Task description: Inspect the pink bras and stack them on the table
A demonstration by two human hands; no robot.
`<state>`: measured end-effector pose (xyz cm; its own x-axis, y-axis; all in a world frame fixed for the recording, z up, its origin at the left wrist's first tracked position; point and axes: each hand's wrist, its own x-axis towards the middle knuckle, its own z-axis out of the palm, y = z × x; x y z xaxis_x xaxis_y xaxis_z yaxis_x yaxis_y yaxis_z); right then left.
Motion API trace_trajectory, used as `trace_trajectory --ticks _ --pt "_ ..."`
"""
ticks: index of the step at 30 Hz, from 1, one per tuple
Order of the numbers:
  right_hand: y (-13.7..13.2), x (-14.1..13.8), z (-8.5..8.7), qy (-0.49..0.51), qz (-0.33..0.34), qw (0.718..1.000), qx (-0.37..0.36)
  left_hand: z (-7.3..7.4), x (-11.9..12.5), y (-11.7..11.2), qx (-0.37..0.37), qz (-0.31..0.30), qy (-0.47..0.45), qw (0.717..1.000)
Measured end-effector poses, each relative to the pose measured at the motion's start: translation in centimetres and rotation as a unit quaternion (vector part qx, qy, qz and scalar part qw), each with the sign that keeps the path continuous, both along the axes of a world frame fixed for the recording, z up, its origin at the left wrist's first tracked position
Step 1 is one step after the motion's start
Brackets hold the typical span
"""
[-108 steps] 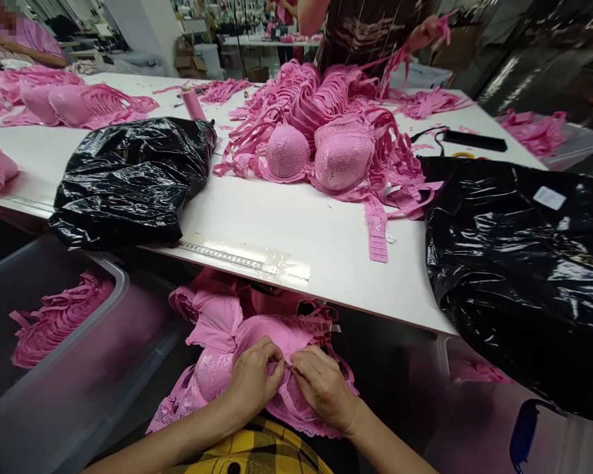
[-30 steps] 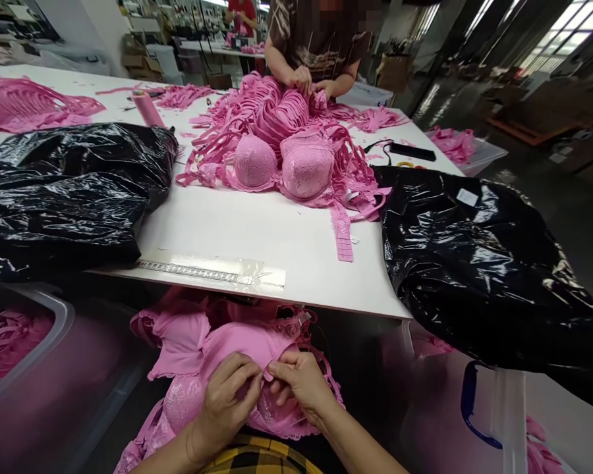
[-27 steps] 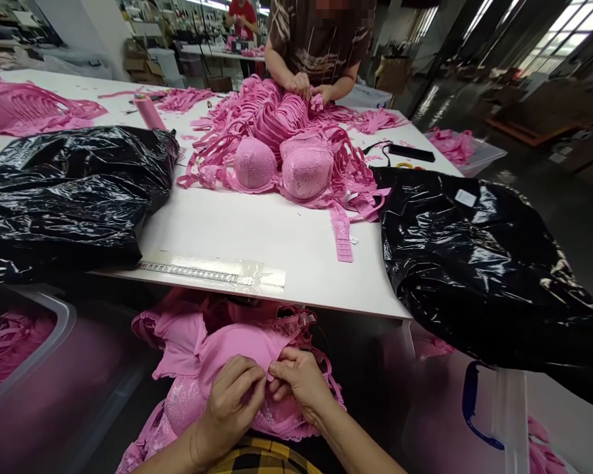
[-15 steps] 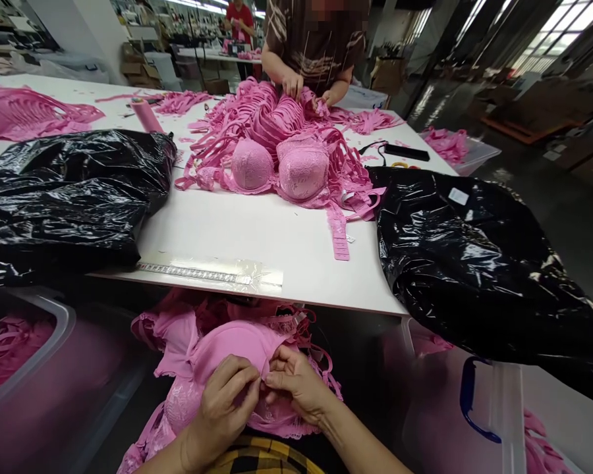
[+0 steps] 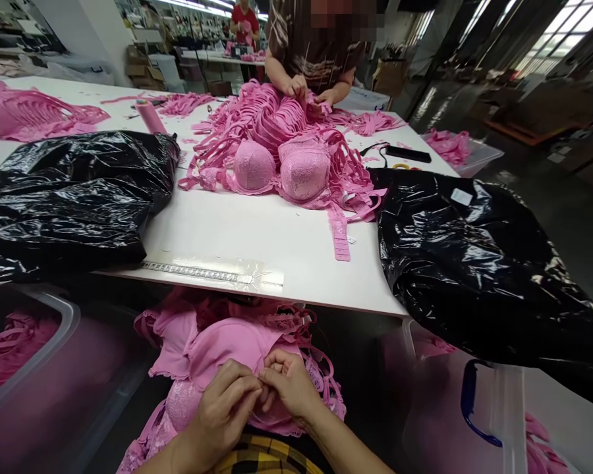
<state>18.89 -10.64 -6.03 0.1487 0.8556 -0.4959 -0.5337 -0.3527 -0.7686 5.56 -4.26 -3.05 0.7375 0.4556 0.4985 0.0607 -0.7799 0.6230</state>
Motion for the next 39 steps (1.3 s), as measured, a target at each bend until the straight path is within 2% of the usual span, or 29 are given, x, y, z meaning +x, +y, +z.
trace_trajectory --ticks 5,9,11,15,18,23,26,31,36,39 --pt "-0.1 0.6 -0.1 -0.033 -0.044 0.998 -0.041 -0.3 -2.1 0.7 0.055 0.035 0.015 0.998" --pt "-0.1 0.9 0.1 -0.040 -0.047 0.997 -0.049 -0.1 -3.6 0.5 0.092 -0.033 0.064 0.993" --pt "0.0 0.8 0.3 -0.040 -0.042 0.997 -0.049 0.1 -3.3 0.4 0.088 -0.036 0.068 0.993" --pt "0.1 0.6 0.7 -0.048 -0.022 0.998 -0.044 0.2 -1.2 0.6 0.062 0.059 0.060 0.995" --pt "0.0 0.2 1.1 -0.084 -0.009 0.996 -0.021 0.0 0.3 0.8 0.056 0.129 0.105 0.985" --pt "-0.1 -0.4 1.1 -0.120 -0.007 0.993 0.001 -0.5 1.3 0.8 0.119 0.160 0.169 0.965" --pt "-0.1 -0.5 0.5 -0.105 -0.017 0.994 -0.005 -1.0 1.4 0.9 0.136 0.166 0.166 0.962" --pt "-0.2 -0.4 -0.1 -0.041 -0.063 0.997 -0.021 -1.0 1.7 1.0 0.083 0.141 0.153 0.975" --pt "0.2 -1.0 0.0 0.004 -0.069 0.997 -0.016 -0.5 1.6 1.0 0.134 0.106 0.130 0.977" --pt "0.4 -1.6 0.1 0.043 -0.080 0.996 -0.021 -0.3 1.2 1.2 0.134 0.100 0.117 0.979"
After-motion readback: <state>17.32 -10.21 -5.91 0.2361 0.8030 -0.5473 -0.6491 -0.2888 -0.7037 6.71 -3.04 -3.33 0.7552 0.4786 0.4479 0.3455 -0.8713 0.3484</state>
